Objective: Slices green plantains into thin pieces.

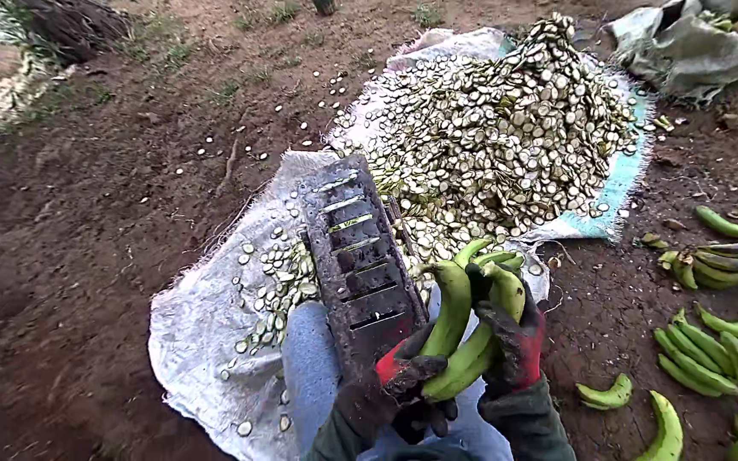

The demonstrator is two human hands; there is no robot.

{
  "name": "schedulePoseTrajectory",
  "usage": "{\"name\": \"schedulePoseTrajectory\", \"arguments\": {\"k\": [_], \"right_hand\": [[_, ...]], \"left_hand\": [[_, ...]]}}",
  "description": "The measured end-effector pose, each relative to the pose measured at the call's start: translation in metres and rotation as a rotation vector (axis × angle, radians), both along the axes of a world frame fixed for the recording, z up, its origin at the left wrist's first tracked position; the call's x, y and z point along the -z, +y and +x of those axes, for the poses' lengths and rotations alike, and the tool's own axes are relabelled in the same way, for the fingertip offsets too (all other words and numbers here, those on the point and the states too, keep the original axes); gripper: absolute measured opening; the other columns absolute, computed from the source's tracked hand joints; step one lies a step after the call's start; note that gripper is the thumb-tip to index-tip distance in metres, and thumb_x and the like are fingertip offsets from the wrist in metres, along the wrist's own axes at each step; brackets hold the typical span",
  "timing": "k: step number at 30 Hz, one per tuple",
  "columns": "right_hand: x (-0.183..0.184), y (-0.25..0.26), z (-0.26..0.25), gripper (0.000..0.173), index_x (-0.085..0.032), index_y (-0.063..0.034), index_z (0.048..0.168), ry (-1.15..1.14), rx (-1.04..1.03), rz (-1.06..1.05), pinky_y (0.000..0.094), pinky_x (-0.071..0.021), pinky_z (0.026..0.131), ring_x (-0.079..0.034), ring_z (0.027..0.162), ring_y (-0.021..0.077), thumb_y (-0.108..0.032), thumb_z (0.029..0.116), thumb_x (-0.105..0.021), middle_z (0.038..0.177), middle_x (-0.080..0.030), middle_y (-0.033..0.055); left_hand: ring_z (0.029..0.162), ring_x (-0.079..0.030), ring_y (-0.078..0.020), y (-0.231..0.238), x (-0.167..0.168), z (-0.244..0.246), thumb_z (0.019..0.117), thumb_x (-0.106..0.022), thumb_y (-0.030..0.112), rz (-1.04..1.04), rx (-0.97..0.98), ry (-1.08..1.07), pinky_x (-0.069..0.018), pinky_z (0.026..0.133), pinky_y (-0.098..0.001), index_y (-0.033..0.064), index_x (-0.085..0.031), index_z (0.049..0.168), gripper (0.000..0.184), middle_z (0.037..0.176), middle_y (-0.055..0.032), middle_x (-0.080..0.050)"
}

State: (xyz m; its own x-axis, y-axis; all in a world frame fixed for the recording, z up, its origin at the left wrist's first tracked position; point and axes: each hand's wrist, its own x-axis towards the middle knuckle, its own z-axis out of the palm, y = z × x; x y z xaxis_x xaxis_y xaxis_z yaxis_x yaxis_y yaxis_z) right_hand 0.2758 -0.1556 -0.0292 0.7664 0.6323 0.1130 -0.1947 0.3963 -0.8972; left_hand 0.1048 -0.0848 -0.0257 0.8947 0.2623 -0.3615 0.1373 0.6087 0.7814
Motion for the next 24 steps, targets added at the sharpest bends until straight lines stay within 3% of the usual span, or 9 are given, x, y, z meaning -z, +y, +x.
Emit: {"name": "schedulePoseTrajectory", "arguments": {"k": [1,3,6,9,13,16,19,22,24], "right_hand": [[-0.006,0.005,-0.005,0.062,-0.055,0.0064,0.132,-0.026,-0.054,0.055,0.0380,-0.0625,0.090,-0.072,0.105,0.0235,-0.009,0.0766,-0.079,0.117,-0.072,0.0151],[-0.013,0.016,-0.017,0.064,-0.058,0.0042,0.134,-0.222,-0.208,0.040,0.0377,-0.0598,0.096,-0.070,0.111,0.0219,-0.018,0.0785,-0.082,0.123,-0.071,0.0126],[-0.018,0.033,-0.041,0.064,-0.060,0.0051,0.134,-0.381,-0.344,-0.016,0.0375,-0.0596,0.097,-0.068,0.113,0.0225,-0.016,0.0783,-0.082,0.129,-0.069,0.0151],[-0.021,0.050,-0.059,0.061,-0.060,0.0049,0.133,-0.363,-0.301,-0.072,0.0342,-0.0601,0.093,-0.070,0.109,0.0184,-0.015,0.0782,-0.078,0.125,-0.070,0.0127],[-0.024,0.068,-0.078,0.061,-0.060,0.0043,0.134,-0.355,-0.326,-0.150,0.0399,-0.0643,0.084,-0.073,0.098,0.0233,-0.016,0.0787,-0.077,0.117,-0.072,0.0149],[-0.023,0.076,-0.089,0.058,-0.064,0.0050,0.128,-0.596,-0.344,-0.154,0.0302,-0.0616,0.089,-0.072,0.099,0.0120,-0.019,0.0770,-0.080,0.114,-0.074,0.0097],[-0.021,0.086,-0.094,0.066,-0.059,0.0018,0.137,-0.660,-0.435,-0.171,0.0307,-0.0591,0.094,-0.069,0.107,0.0122,-0.019,0.0780,-0.080,0.124,-0.071,0.0105],[-0.016,0.101,-0.089,0.097,-0.042,-0.0100,0.155,-0.587,-0.603,-0.324,0.0306,-0.0568,0.098,-0.067,0.113,0.0125,-0.022,0.0707,-0.088,0.134,-0.066,0.0085],[0.000,0.106,-0.087,0.086,-0.052,-0.0020,0.146,-0.635,-0.548,-0.319,0.0298,-0.0560,0.098,-0.068,0.109,0.0120,-0.016,0.0690,-0.089,0.127,-0.069,0.0110]], "left_hand": [[0.063,-0.071,-0.0254,0.000,0.002,-0.014,0.0961,-0.061,0.031,-0.053,-0.004,-0.035,-0.0614,0.053,-0.0379,0.0187,-0.036,0.150,0.060,0.089,-0.0137,-0.073],[0.060,-0.070,-0.0228,-0.004,-0.002,-0.031,0.0947,-0.062,0.027,-0.034,-0.040,-0.015,-0.0609,0.051,-0.0361,0.0167,-0.039,0.147,0.057,0.086,-0.0113,-0.072],[0.084,-0.072,-0.0140,-0.004,-0.005,-0.043,0.0893,-0.068,0.013,0.142,-0.149,0.029,-0.0624,0.073,-0.0323,0.0102,-0.044,0.146,0.062,0.106,-0.0052,-0.072],[0.109,-0.067,-0.0081,0.004,-0.002,-0.058,0.0723,-0.084,0.008,0.353,-0.230,-0.034,-0.0570,0.096,-0.0286,0.0060,-0.038,0.151,0.092,0.127,-0.0045,-0.066],[0.115,-0.064,-0.0091,0.018,0.004,-0.075,0.0644,-0.094,0.018,0.557,-0.233,-0.016,-0.0538,0.102,-0.0288,0.0041,-0.036,0.152,0.106,0.132,-0.0084,-0.063],[0.119,-0.062,-0.0128,0.016,-0.020,-0.086,0.0781,-0.084,0.016,0.738,-0.207,0.185,-0.0485,0.106,-0.0310,-0.0041,-0.044,0.146,0.082,0.131,-0.0155,-0.063],[0.124,-0.061,-0.0253,0.023,-0.007,-0.077,0.0733,-0.087,0.038,0.913,-0.160,0.481,-0.0466,0.109,-0.0475,0.0017,-0.042,0.150,0.096,0.135,-0.0168,-0.063],[0.132,-0.055,-0.0333,0.034,0.007,-0.070,0.0687,-0.086,0.051,1.005,-0.124,0.666,-0.0423,0.112,-0.0518,-0.0001,-0.040,0.151,0.108,0.141,-0.0215,-0.057],[0.144,-0.038,-0.0451,0.039,0.009,-0.062,0.0702,-0.085,0.053,1.107,-0.019,0.816,-0.0310,0.117,-0.0586,-0.0044,-0.035,0.154,0.113,0.154,-0.0308,-0.040]]}}
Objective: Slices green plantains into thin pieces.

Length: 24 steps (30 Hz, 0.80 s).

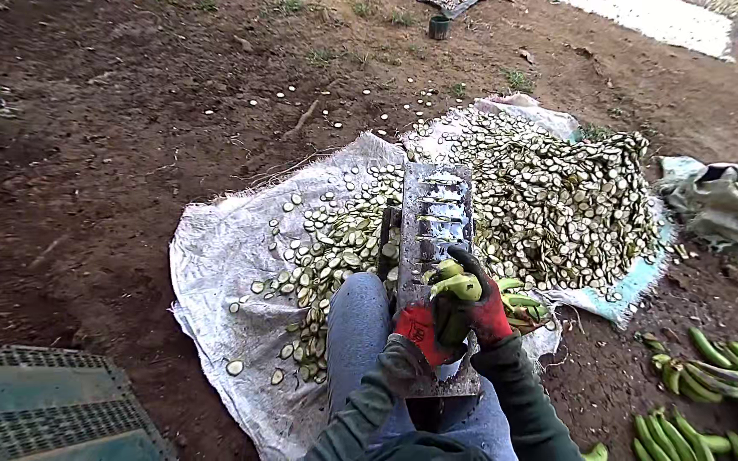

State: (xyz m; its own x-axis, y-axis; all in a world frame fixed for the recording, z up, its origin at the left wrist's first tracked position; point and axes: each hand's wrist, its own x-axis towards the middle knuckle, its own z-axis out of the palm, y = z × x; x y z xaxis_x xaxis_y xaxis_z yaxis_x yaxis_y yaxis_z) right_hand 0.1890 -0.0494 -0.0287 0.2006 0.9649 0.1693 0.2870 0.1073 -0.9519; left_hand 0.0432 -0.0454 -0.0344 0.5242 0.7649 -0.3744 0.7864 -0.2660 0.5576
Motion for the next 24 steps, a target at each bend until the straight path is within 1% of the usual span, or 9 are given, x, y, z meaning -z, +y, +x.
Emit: {"name": "schedulePoseTrajectory", "arguments": {"k": [3,6,7,9,11,13,17,20,24], "right_hand": [[0.027,-0.007,-0.005,0.080,-0.052,0.0073,0.141,0.069,0.179,0.073,0.0276,-0.0561,0.097,-0.067,0.108,0.0118,-0.005,0.0683,-0.085,0.125,-0.068,0.0157],[0.039,-0.024,-0.005,0.088,-0.044,0.0091,0.146,0.129,0.205,0.082,0.0268,-0.0563,0.098,-0.067,0.112,0.0115,0.000,0.0687,-0.083,0.130,-0.065,0.0155],[0.040,-0.034,-0.004,0.089,-0.043,0.0090,0.147,0.113,0.217,0.082,0.0269,-0.0561,0.098,-0.066,0.113,0.0117,-0.001,0.0683,-0.083,0.131,-0.064,0.0154],[0.044,-0.058,-0.002,0.088,-0.045,0.0104,0.145,0.027,0.296,0.087,0.0274,-0.0556,0.099,-0.066,0.114,0.0124,-0.004,0.0665,-0.082,0.131,-0.064,0.0165],[0.047,-0.073,0.001,0.086,-0.048,0.0097,0.143,-0.087,0.378,0.082,0.0279,-0.0542,0.102,-0.064,0.118,0.0130,-0.009,0.0657,-0.081,0.133,-0.064,0.0169],[0.044,-0.056,0.007,0.082,-0.051,0.0078,0.142,-0.188,0.417,0.061,0.0292,-0.0530,0.103,-0.064,0.119,0.0139,-0.010,0.0664,-0.079,0.134,-0.064,0.0169],[0.018,0.090,0.032,0.074,-0.055,0.0005,0.142,-0.331,0.465,0.145,0.0491,-0.0552,0.095,-0.068,0.109,0.0288,-0.003,0.0722,-0.078,0.126,-0.068,0.0199],[0.002,0.185,0.045,0.078,-0.053,-0.0055,0.146,-0.413,0.471,0.207,0.0534,-0.0548,0.094,-0.068,0.111,0.0324,-0.001,0.0714,-0.076,0.129,-0.067,0.0190],[0.003,0.117,0.039,0.077,-0.050,-0.0070,0.148,-0.502,0.425,0.303,0.0509,-0.0562,0.096,-0.067,0.115,0.0284,-0.007,0.0762,-0.078,0.134,-0.065,0.0161]], "left_hand": [[0.151,-0.024,-0.0462,-0.006,0.013,0.016,0.0845,-0.072,0.058,-0.012,0.059,0.208,-0.0263,0.117,-0.0613,-0.0026,-0.027,0.158,0.105,0.164,-0.0296,-0.022],[0.151,-0.027,-0.0437,-0.017,0.023,0.025,0.0977,-0.065,0.030,-0.139,0.108,0.208,-0.0295,0.117,-0.0576,-0.0045,-0.028,0.157,0.078,0.165,-0.0272,-0.021],[0.151,-0.027,-0.0441,-0.019,0.020,0.024,0.0967,-0.066,0.028,-0.169,0.179,0.222,-0.0296,0.117,-0.0579,-0.0056,-0.026,0.157,0.080,0.165,-0.0282,-0.019],[0.151,-0.026,-0.0448,-0.024,0.017,0.005,0.0888,-0.072,0.048,-0.087,0.244,0.146,-0.0266,0.118,-0.0594,-0.0073,-0.024,0.157,0.100,0.164,-0.0306,-0.022],[0.146,-0.036,-0.0443,-0.028,0.048,-0.034,0.0784,-0.070,0.068,0.356,-0.079,-0.220,-0.0261,0.120,-0.0585,-0.0048,-0.042,0.151,0.107,0.154,-0.0300,-0.042],[0.131,-0.056,-0.0407,-0.007,0.080,-0.071,0.0873,-0.060,0.063,0.770,-0.407,-0.434,-0.0374,0.112,-0.0584,-0.0022,-0.059,0.139,0.083,0.138,-0.0255,-0.061],[0.129,-0.058,-0.0408,0.026,0.107,-0.148,0.0943,-0.060,0.032,0.751,-0.704,-0.507,-0.0431,0.111,-0.0536,-0.0098,-0.052,0.140,0.062,0.137,-0.0296,-0.059],[0.126,-0.059,-0.0350,0.027,0.121,-0.181,0.0943,-0.060,0.020,0.738,-0.779,-0.592,-0.0455,0.110,-0.0422,-0.0135,-0.049,0.140,0.057,0.136,-0.0326,-0.057],[0.121,-0.063,-0.0363,0.015,0.169,-0.214,0.0956,-0.059,0.019,0.696,-0.834,-0.558,-0.0484,0.107,-0.0434,-0.0137,-0.051,0.138,0.054,0.132,-0.0333,-0.060]]}}
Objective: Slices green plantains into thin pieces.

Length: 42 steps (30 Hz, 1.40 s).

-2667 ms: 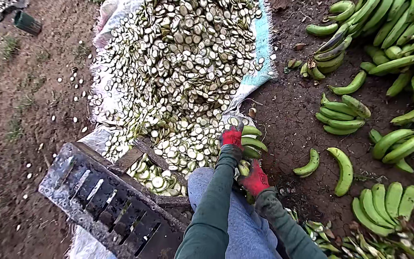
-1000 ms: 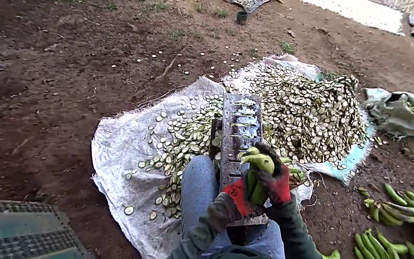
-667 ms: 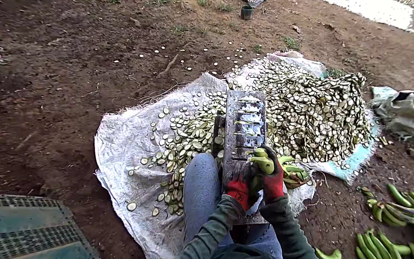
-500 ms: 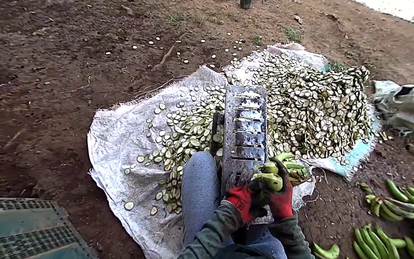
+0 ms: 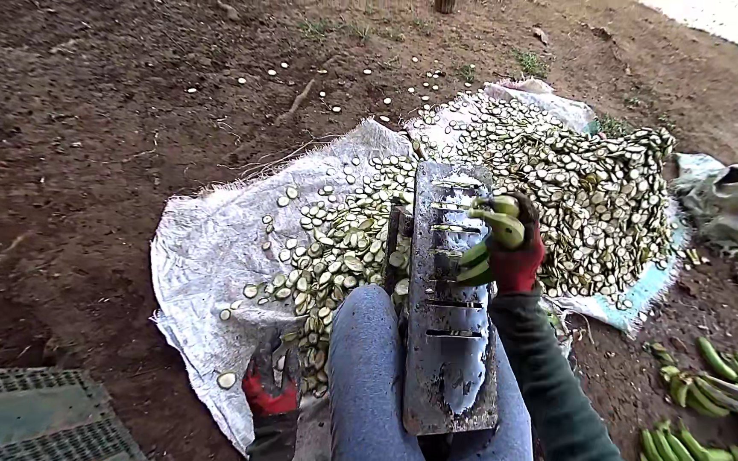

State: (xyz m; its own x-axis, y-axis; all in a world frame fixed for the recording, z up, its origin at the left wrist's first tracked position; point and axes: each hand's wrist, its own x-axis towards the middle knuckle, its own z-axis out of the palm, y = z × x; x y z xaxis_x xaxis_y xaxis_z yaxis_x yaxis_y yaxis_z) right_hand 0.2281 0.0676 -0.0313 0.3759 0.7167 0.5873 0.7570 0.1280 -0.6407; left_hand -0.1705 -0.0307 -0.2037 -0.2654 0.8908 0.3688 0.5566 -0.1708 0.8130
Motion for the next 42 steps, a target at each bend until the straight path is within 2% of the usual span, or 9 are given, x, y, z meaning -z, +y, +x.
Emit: {"name": "schedulePoseTrajectory", "arguments": {"k": [5,11,14,20,22,27,31,37,42], "right_hand": [[0.048,-0.145,-0.029,0.071,-0.058,0.0096,0.135,-0.025,-0.017,-0.088,0.0312,-0.0525,0.105,-0.066,0.117,0.0175,-0.020,0.0742,-0.078,0.128,-0.067,0.0204],[0.017,0.060,-0.007,0.070,-0.057,-0.0012,0.142,-0.139,0.009,0.017,0.0558,-0.0574,0.090,-0.070,0.109,0.0347,-0.005,0.0752,-0.076,0.128,-0.069,0.0198],[0.000,0.115,-0.004,0.073,-0.054,-0.0056,0.147,-0.153,-0.019,0.020,0.0516,-0.0555,0.096,-0.067,0.117,0.0320,-0.005,0.0769,-0.075,0.135,-0.066,0.0165],[0.057,-0.090,-0.038,0.069,-0.056,0.0066,0.138,-0.029,-0.069,0.085,0.0371,-0.0555,0.103,-0.066,0.118,0.0196,-0.017,0.0775,-0.080,0.130,-0.067,0.0190],[0.069,-0.129,-0.050,0.068,-0.056,-0.0082,0.141,0.023,-0.097,0.100,0.0300,-0.0512,0.109,-0.061,0.125,0.0098,-0.029,0.0817,-0.081,0.135,-0.065,0.0060],[0.052,0.026,-0.020,0.062,-0.060,0.0064,0.132,-0.177,-0.100,0.219,0.0466,-0.0588,0.092,-0.071,0.107,0.0293,-0.014,0.0766,-0.081,0.119,-0.070,0.0232],[0.024,0.130,-0.001,0.069,-0.056,-0.0027,0.144,-0.199,-0.031,0.175,0.0475,-0.0535,0.104,-0.064,0.124,0.0306,-0.005,0.0779,-0.076,0.135,-0.065,0.0177],[0.055,-0.033,-0.017,0.072,-0.054,0.0023,0.142,-0.042,-0.108,0.197,0.0415,-0.0555,0.103,-0.066,0.119,0.0224,-0.019,0.0795,-0.082,0.132,-0.066,0.0177],[0.085,-0.132,-0.048,0.066,-0.055,-0.0241,0.140,0.025,-0.341,0.042,0.0381,-0.0494,0.111,-0.059,0.129,0.0148,-0.047,0.0838,-0.080,0.136,-0.065,0.0013]], "left_hand": [[0.120,-0.063,-0.0387,-0.025,0.059,-0.015,0.0969,-0.055,0.013,-0.211,-0.080,-0.074,-0.0494,0.105,-0.0436,-0.0133,-0.049,0.140,0.051,0.135,-0.0343,-0.058],[0.121,-0.063,-0.0375,-0.022,0.052,0.015,0.0973,-0.056,0.010,-0.224,-0.110,-0.125,-0.0489,0.106,-0.0427,-0.0129,-0.052,0.138,0.047,0.135,-0.0327,-0.059],[0.121,-0.063,-0.0360,-0.021,0.047,0.023,0.0965,-0.056,0.010,-0.176,-0.099,-0.156,-0.0495,0.106,-0.0409,-0.0129,-0.053,0.137,0.047,0.135,-0.0324,-0.059],[0.120,-0.064,-0.0365,-0.035,0.074,0.005,0.0968,-0.055,0.010,-0.273,-0.104,-0.147,-0.0500,0.105,-0.0428,-0.0116,-0.052,0.139,0.048,0.135,-0.0322,-0.059],[0.122,-0.062,-0.0380,-0.033,0.076,0.003,0.0976,-0.054,0.010,-0.315,-0.133,-0.131,-0.0483,0.107,-0.0440,-0.0126,-0.052,0.138,0.047,0.136,-0.0328,-0.058],[0.123,-0.062,-0.0353,-0.009,0.057,0.010,0.0986,-0.055,0.009,-0.268,-0.152,-0.194,-0.0486,0.106,-0.0402,-0.0123,-0.049,0.141,0.048,0.138,-0.0327,-0.057],[0.123,-0.062,-0.0323,0.005,0.036,0.021,0.0987,-0.056,0.010,-0.155,-0.157,-0.248,-0.0485,0.107,-0.0362,-0.0140,-0.048,0.140,0.049,0.137,-0.0331,-0.057],[0.123,-0.062,-0.0303,0.003,0.039,0.015,0.0981,-0.056,0.007,-0.169,-0.096,-0.269,-0.0495,0.106,-0.0332,-0.0171,-0.046,0.140,0.049,0.137,-0.0349,-0.055],[0.117,-0.065,-0.0262,0.015,0.036,0.017,0.0987,-0.054,0.010,-0.172,-0.119,-0.268,-0.0524,0.100,-0.0320,-0.0168,-0.046,0.140,0.050,0.136,-0.0356,-0.055]]}}
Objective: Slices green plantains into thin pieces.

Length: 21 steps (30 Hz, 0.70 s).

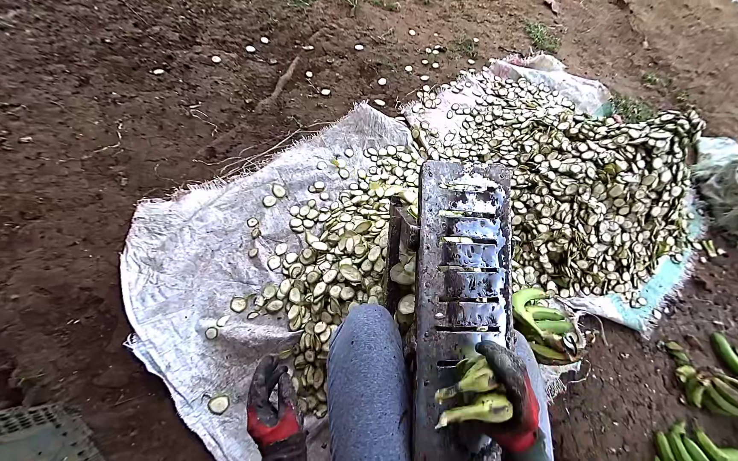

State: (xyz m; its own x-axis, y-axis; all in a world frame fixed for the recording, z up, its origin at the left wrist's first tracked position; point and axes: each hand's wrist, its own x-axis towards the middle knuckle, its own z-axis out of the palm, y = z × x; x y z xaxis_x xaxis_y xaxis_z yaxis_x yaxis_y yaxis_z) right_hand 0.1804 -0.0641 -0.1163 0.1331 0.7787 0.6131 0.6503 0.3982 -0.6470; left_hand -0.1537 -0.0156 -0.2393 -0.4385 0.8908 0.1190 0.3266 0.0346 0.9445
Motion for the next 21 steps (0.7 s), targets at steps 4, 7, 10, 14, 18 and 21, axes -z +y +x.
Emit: {"name": "schedulePoseTrajectory", "arguments": {"k": [4,7,10,14,18,21], "right_hand": [[-0.018,0.164,0.029,0.060,-0.062,0.0014,0.132,-0.076,0.068,0.211,0.0447,-0.0559,0.100,-0.068,0.113,0.0260,-0.022,0.0809,-0.081,0.121,-0.070,0.0192],[-0.040,0.238,0.044,0.065,-0.058,0.0037,0.139,-0.156,0.136,0.208,0.0470,-0.0535,0.103,-0.066,0.118,0.0317,-0.012,0.0796,-0.078,0.128,-0.067,0.0220],[-0.034,0.180,0.034,0.071,-0.055,-0.0011,0.143,-0.098,0.119,0.128,0.0456,-0.0533,0.105,-0.064,0.122,0.0272,-0.013,0.0786,-0.081,0.135,-0.063,0.0182],[0.007,0.005,0.006,0.067,-0.057,-0.0199,0.140,0.093,0.094,0.049,0.0372,-0.0502,0.110,-0.060,0.127,0.0141,-0.040,0.0823,-0.084,0.134,-0.065,0.0028],[0.013,0.007,0.003,0.064,-0.058,-0.0214,0.139,0.050,0.045,0.068,0.0403,-0.0502,0.109,-0.062,0.124,0.0158,-0.047,0.0841,-0.080,0.131,-0.067,0.0036],[0.001,0.108,0.017,0.060,-0.065,-0.0030,0.128,-0.117,0.094,0.161,0.0487,-0.0511,0.104,-0.066,0.117,0.0285,-0.038,0.0819,-0.080,0.121,-0.071,0.0178]], "left_hand": [[0.118,-0.065,-0.0246,0.033,-0.026,0.016,0.0988,-0.054,0.008,0.137,0.054,-0.012,-0.0523,0.101,-0.0308,-0.0175,-0.047,0.138,0.048,0.135,-0.0347,-0.055],[0.117,-0.065,-0.0208,0.048,-0.061,0.034,0.0978,-0.052,0.005,0.275,0.091,-0.003,-0.0525,0.101,-0.0294,-0.0189,-0.046,0.137,0.047,0.136,-0.0331,-0.056],[0.121,-0.063,-0.0177,0.052,-0.086,0.050,0.0976,-0.053,0.005,0.381,0.146,-0.066,-0.0514,0.104,-0.0291,-0.0194,-0.045,0.137,0.047,0.135,-0.0282,-0.058],[0.124,-0.062,-0.0175,0.047,-0.102,0.066,0.1002,-0.053,0.010,0.470,0.248,-0.169,-0.0512,0.107,-0.0356,-0.0120,-0.051,0.137,0.043,0.135,-0.0164,-0.062],[0.127,-0.061,-0.0210,0.050,-0.131,0.110,0.1048,-0.052,0.025,0.455,0.489,-0.375,-0.0497,0.110,-0.0409,0.0014,-0.060,0.134,0.039,0.135,-0.0083,-0.065],[0.133,-0.055,-0.0179,0.074,-0.158,0.168,0.0989,-0.056,0.015,0.292,0.707,-0.476,-0.0448,0.113,-0.0345,-0.0072,-0.059,0.132,0.040,0.140,-0.0159,-0.060]]}}
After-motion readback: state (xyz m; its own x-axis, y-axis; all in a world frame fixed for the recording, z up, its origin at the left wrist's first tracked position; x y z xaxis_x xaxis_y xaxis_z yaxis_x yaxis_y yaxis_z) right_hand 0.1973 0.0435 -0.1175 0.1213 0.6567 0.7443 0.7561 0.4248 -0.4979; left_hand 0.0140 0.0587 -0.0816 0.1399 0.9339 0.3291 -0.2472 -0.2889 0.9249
